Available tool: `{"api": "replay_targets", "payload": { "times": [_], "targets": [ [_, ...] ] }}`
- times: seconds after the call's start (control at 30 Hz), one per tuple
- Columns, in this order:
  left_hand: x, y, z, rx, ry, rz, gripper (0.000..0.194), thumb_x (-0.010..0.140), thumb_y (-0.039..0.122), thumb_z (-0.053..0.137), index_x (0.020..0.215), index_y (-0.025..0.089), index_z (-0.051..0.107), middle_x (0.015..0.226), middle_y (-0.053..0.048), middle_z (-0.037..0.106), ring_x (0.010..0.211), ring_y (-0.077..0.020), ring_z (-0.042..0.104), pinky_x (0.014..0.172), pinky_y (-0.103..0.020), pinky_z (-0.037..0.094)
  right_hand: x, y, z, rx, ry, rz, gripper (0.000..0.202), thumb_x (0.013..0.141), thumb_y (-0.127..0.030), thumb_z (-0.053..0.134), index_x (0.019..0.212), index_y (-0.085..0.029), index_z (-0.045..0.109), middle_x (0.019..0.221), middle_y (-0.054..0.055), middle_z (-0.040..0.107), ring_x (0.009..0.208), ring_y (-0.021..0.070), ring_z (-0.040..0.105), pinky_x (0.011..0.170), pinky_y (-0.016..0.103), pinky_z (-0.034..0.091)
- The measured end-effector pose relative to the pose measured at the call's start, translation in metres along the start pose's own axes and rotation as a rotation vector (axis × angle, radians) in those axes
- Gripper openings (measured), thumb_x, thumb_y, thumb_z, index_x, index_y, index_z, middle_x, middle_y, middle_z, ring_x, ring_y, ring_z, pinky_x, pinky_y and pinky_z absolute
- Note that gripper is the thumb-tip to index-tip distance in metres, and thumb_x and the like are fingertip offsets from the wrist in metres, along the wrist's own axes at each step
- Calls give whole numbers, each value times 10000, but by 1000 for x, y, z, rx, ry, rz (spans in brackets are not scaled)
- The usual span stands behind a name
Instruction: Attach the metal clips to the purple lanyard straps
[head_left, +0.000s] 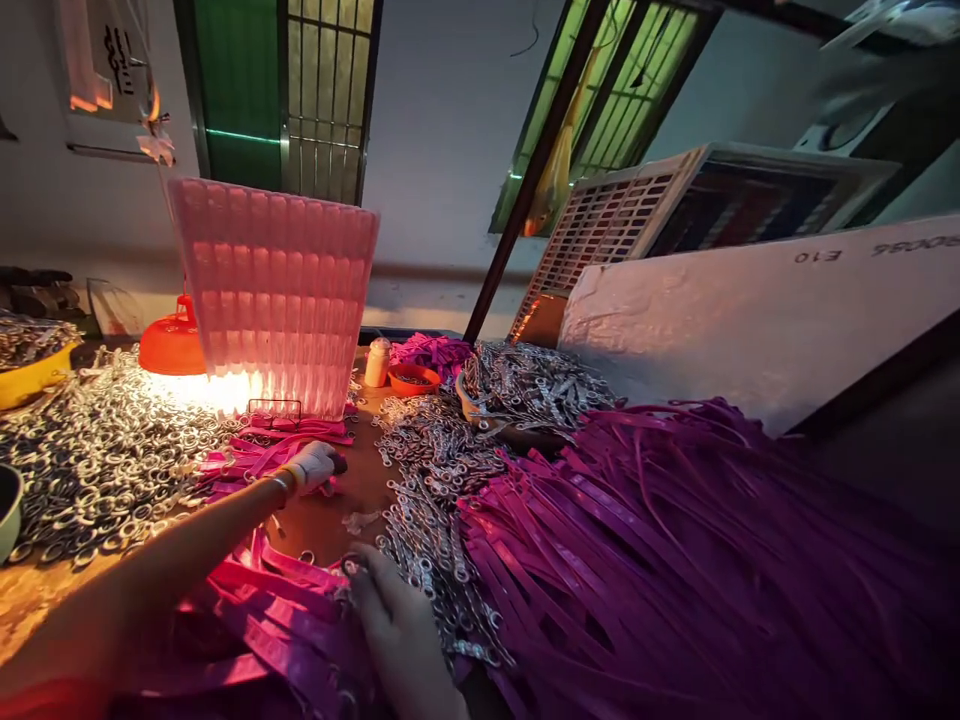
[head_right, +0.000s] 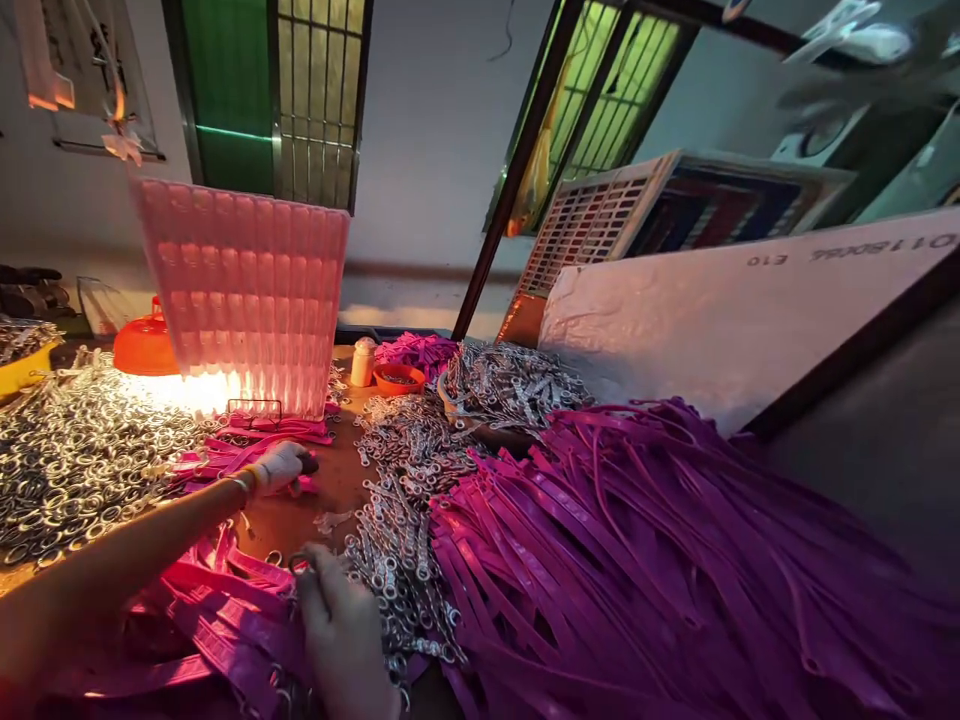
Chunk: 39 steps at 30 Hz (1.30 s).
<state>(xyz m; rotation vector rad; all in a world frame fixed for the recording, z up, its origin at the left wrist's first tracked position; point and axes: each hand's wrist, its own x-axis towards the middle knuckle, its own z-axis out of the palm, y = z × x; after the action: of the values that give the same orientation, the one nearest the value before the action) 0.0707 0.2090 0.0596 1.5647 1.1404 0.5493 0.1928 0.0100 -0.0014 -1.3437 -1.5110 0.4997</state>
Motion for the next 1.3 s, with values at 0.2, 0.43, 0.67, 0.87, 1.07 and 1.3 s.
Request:
{"api": "replay_targets", "payload": {
  "times": [0.2,0.43,0.67,0.87,1.07,1.3],
  "targets": [
    [-92,-24,-11,-219,-100,13,275,904,291,509,1078,119,636,713,16,572,407,-27,362,370,-170,250,32,-27,-15,42,-8,-58,255,999,-310,488,1148,-237,682,1034,24,753,916,157,692,816,235,502],
    [-178,-35,5,-278,-53,43,205,879,360,528,819,170,573,521,61,469,362,-56,308,359,-197,220,19,-62,4,-502,-232,-188,206,966,-229,509,1061,-223,692,892,39,751,789,179,696,624,241,388],
    [-186,-52,12,235,-73,286,69,706,111,569,648,142,588,618,14,575,583,-100,459,545,-227,302,-6,-64,11,-763,-291,-277,245,982,-181,466,1084,-183,689,826,71,713,708,190,666,580,270,320],
    [-196,-74,20,-13,21,219,219,859,285,547,878,126,696,757,-42,680,631,-132,512,594,-247,404,-8,-71,6,-572,-342,-128,381,939,-268,591,1316,-221,571,1031,54,751,901,209,706,693,258,406],
    [-209,-71,25,172,188,342,200,864,298,606,750,157,691,741,-36,686,723,-177,569,671,-265,427,-1,-80,6,-731,-484,-16,259,912,-410,590,1019,-192,680,886,93,765,809,251,726,619,277,391],
    [-205,-67,25,278,147,383,135,800,153,564,698,176,649,697,-29,669,685,-187,562,631,-263,385,-12,-75,14,-862,-453,-168,245,878,-356,576,938,-141,678,782,129,745,720,275,717,593,301,415]
  ]
}}
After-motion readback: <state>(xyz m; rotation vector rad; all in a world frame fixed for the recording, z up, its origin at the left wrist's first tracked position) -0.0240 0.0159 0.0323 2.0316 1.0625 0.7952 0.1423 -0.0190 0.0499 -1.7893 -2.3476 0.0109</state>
